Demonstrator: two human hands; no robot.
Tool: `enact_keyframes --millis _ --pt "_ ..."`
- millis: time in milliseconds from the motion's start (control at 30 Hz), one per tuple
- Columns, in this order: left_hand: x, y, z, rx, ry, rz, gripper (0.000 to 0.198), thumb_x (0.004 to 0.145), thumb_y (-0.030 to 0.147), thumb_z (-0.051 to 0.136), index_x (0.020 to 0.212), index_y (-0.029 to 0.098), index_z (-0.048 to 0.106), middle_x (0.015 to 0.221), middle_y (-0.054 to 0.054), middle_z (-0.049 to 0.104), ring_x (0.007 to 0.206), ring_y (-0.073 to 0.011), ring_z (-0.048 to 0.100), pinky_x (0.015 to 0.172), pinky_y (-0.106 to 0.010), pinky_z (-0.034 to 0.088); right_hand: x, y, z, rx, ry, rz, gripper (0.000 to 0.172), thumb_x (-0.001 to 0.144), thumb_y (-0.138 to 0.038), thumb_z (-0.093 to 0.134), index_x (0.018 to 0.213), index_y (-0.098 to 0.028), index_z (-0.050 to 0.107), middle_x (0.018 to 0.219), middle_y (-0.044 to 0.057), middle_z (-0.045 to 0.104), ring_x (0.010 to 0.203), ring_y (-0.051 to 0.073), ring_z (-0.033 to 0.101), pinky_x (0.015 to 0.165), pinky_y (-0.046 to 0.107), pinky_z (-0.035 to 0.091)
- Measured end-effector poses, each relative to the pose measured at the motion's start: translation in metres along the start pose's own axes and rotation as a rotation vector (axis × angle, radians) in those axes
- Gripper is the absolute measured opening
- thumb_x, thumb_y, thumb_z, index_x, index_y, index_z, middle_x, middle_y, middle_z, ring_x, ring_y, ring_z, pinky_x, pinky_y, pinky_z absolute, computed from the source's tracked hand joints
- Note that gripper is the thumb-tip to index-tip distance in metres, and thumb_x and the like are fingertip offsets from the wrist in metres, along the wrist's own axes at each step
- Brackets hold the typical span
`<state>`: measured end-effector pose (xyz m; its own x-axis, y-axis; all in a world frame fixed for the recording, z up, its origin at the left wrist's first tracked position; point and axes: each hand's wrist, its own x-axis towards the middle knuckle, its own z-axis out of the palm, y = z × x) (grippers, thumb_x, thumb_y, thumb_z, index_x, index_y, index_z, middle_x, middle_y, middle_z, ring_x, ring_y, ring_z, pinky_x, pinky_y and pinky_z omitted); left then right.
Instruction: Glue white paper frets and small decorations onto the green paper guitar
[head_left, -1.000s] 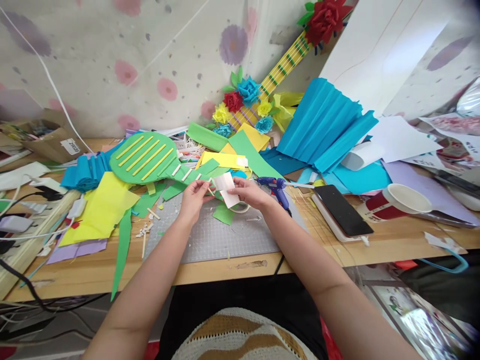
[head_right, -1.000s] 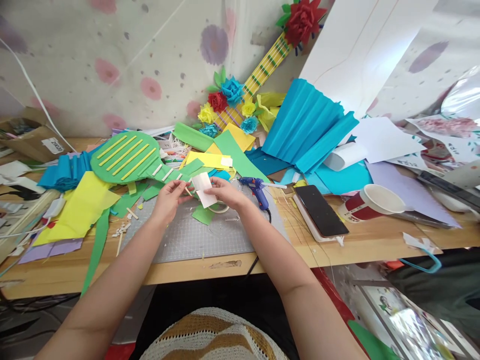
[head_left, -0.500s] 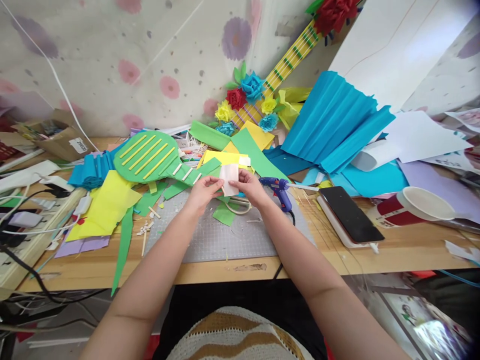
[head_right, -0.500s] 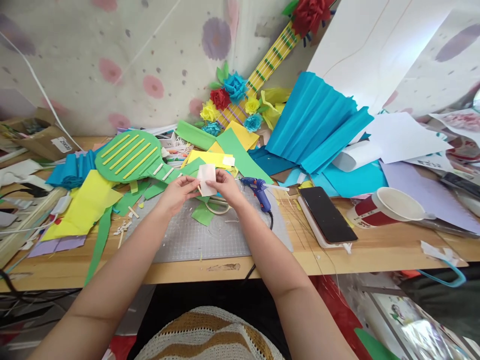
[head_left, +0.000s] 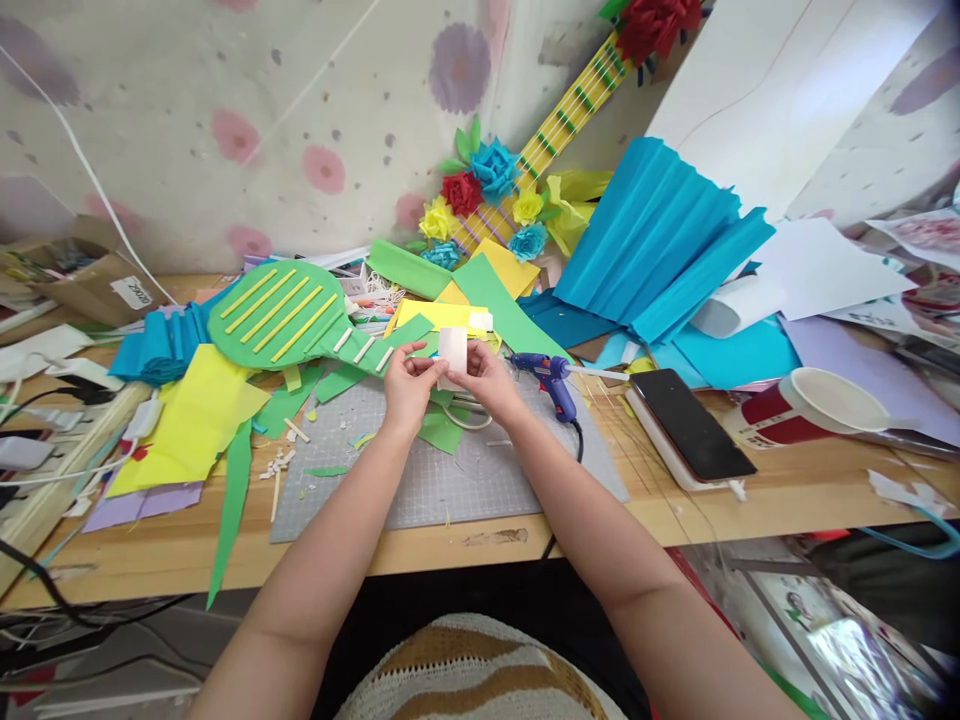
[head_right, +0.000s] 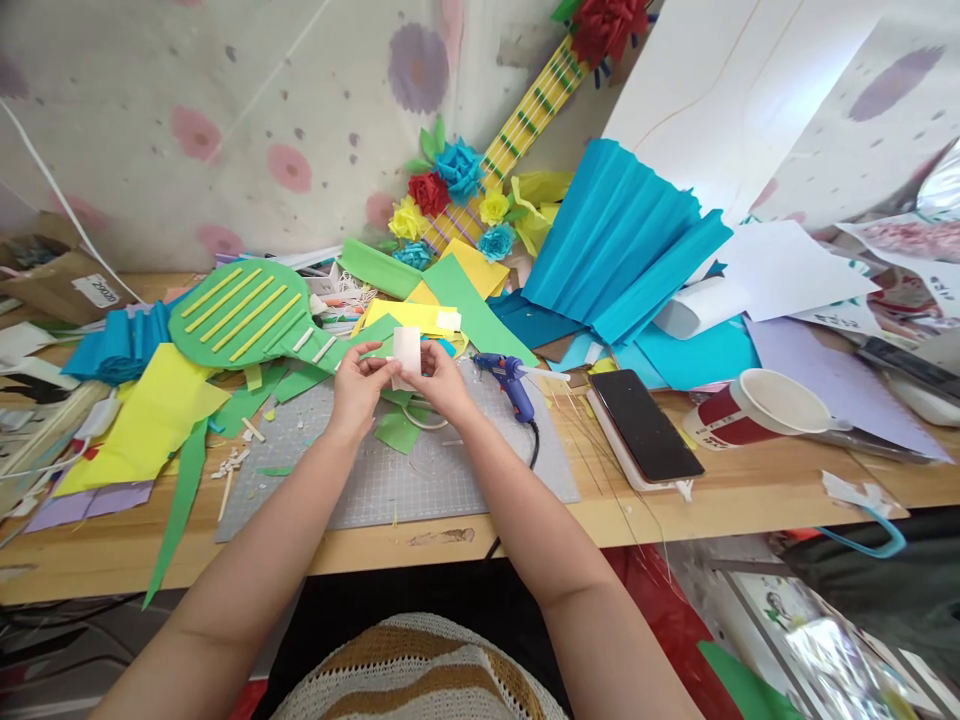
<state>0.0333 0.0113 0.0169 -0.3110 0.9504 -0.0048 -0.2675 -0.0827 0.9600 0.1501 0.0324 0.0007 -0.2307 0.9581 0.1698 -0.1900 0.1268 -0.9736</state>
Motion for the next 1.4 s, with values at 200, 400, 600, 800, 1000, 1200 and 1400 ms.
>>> enact_keyframes --millis 200,400,600,800,1000,1200,1400 --pt "-0.001 0.000 0.000 -0.058 0.068 -0.053 0.046 0.047 0.017 0.077 0.080 0.018 0.044 0.062 0.005 0.059 0.057 -0.0097 0.059 0.058 -0.024 0.049 -0.001 0.002 0.002 -0.101 0.013 0.061 0.045 0.056 -0.036 0.072 0.087 -0.023 0.043 0.072 -0.004 0.061 0.064 0.014 0.059 0.063 0.029 0.048" --pt "-0.003 0.008 -0.008 -0.110 -0.102 -0.224 0.036 0.056 0.027 0.076 0.081 0.015 0.053 0.070 -0.001 0.065 0.062 -0.0111 0.062 0.060 -0.026 0.052 -0.002 -0.001 -0.006 -0.050 0.041 0.115 0.051 0.052 -0.033 0.074 0.090 -0.023 0.041 0.071 -0.005 0.061 0.065 0.015 0.061 0.064 0.030 0.049" --pt "-0.005 0.006 -0.011 -0.032 -0.121 -0.172 0.038 0.049 0.024 0.079 0.078 0.014 0.056 0.070 -0.002 0.066 0.064 -0.0131 0.062 0.062 -0.029 0.054 -0.008 -0.002 -0.006 -0.056 -0.022 0.117 0.050 0.056 -0.032 0.072 0.092 -0.024 0.039 0.074 -0.004 0.061 0.068 0.016 0.062 0.066 0.032 0.050" --pt "-0.003 -0.005 -0.008 0.046 -0.054 0.012 0.033 0.055 0.025 0.073 0.079 0.017 0.052 0.068 0.001 0.061 0.063 -0.0127 0.060 0.059 -0.028 0.053 -0.007 0.004 -0.002 -0.108 0.008 0.082 0.050 0.056 -0.034 0.071 0.092 -0.025 0.039 0.073 -0.004 0.060 0.066 0.016 0.061 0.065 0.032 0.050" --pt "-0.003 -0.008 -0.015 0.378 -0.377 0.281 0.045 0.064 0.024 0.068 0.107 0.019 0.057 0.107 -0.008 0.060 0.092 -0.0170 0.059 0.072 -0.028 0.053 -0.005 0.001 -0.007 0.003 0.121 0.120 0.053 0.050 -0.030 0.074 0.091 -0.024 0.040 0.074 -0.004 0.063 0.068 0.015 0.061 0.068 0.032 0.049" --pt "0.000 -0.007 -0.025 0.565 -0.446 0.388 0.053 0.064 0.026 0.070 0.113 0.021 0.053 0.106 -0.008 0.060 0.095 -0.0188 0.059 0.076 -0.032 0.053 -0.007 -0.003 -0.011 0.049 0.069 0.224 0.053 0.048 -0.029 0.074 0.089 -0.024 0.041 0.073 -0.004 0.064 0.067 0.016 0.062 0.065 0.033 0.050" --pt "0.007 -0.002 -0.027 0.445 -0.369 0.309 0.046 0.059 0.025 0.073 0.102 0.019 0.057 0.092 -0.005 0.063 0.083 -0.0165 0.061 0.074 -0.030 0.051 0.002 -0.008 -0.006 -0.010 0.089 0.196 0.046 0.053 -0.027 0.071 0.087 -0.023 0.041 0.070 -0.005 0.062 0.063 0.015 0.061 0.066 0.033 0.052"
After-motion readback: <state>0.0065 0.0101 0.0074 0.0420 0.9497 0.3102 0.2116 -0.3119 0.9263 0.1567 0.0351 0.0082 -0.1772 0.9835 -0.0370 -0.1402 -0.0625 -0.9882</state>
